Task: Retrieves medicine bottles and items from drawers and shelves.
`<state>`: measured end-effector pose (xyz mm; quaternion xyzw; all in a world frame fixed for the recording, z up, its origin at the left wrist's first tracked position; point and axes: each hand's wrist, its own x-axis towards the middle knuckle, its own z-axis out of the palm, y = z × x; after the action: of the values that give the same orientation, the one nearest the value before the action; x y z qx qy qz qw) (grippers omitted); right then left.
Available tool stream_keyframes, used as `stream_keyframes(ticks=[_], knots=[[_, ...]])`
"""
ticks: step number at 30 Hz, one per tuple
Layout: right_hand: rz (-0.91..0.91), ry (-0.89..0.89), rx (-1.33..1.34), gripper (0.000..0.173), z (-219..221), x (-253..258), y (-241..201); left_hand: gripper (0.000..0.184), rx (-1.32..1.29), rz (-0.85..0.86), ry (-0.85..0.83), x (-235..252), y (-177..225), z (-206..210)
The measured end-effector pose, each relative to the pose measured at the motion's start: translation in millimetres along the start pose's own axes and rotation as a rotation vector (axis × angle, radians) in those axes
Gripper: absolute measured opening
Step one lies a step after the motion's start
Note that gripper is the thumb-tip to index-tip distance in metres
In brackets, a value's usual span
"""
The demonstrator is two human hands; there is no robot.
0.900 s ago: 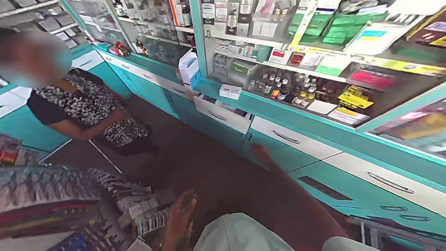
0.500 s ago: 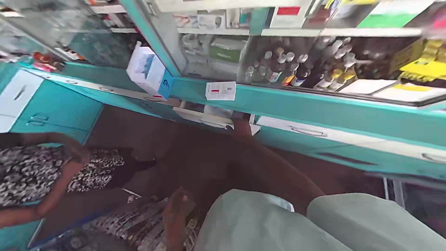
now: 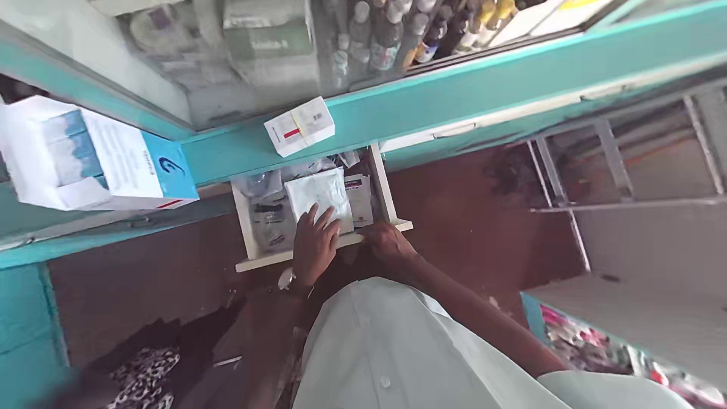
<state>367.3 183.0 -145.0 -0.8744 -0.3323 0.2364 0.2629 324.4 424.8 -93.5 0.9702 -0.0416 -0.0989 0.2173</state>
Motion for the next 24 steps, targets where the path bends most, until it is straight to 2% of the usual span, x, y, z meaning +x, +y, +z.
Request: stream_keyframes(ticks=[2, 5, 7, 10, 12, 15, 18, 20, 22, 24], knots=[[0.055, 0.03, 0.144, 0.031, 3, -12, -5, 0.043, 0.106, 0.032, -0.087, 4, -15, 27], [0.312, 0.171, 0.413, 0.039, -10, -8, -21, 0.052, 0.177, 0.007, -0.14, -8, -36, 48], [0.509, 0.222, 0.422, 0.05, -10, 5, -26, 0.05, 0.182, -0.03, -0.168, -19, -41, 54], [0.757, 0.141, 0.362, 0.081, 2, 29, -35, 0.048, 0.148, -0.083, -0.153, -38, -43, 58], [0.848, 0.169, 0.354, 0.082, 10, 43, -35, 0.048, 0.148, -0.111, -0.148, -41, -43, 56], [0.783, 0.215, 0.456, 0.069, 14, 40, -33, 0.049, 0.064, -0.107, -0.03, -48, -42, 55], [0.693, 0.163, 0.636, 0.072, 6, 35, -42, 0.048, -0.06, -0.092, 0.134, -40, -28, 38], [0.601, 0.14, 0.66, 0.069, 11, 34, -56, 0.048, -0.076, -0.051, 0.209, -24, -17, 26], [0.474, 0.078, 0.654, 0.062, 19, 33, -77, 0.05, -0.103, -0.03, 0.24, -4, -5, 20], [0.35, 0.033, 0.667, 0.054, 27, 29, -98, 0.061, -0.143, -0.094, 0.205, 14, 4, 23]])
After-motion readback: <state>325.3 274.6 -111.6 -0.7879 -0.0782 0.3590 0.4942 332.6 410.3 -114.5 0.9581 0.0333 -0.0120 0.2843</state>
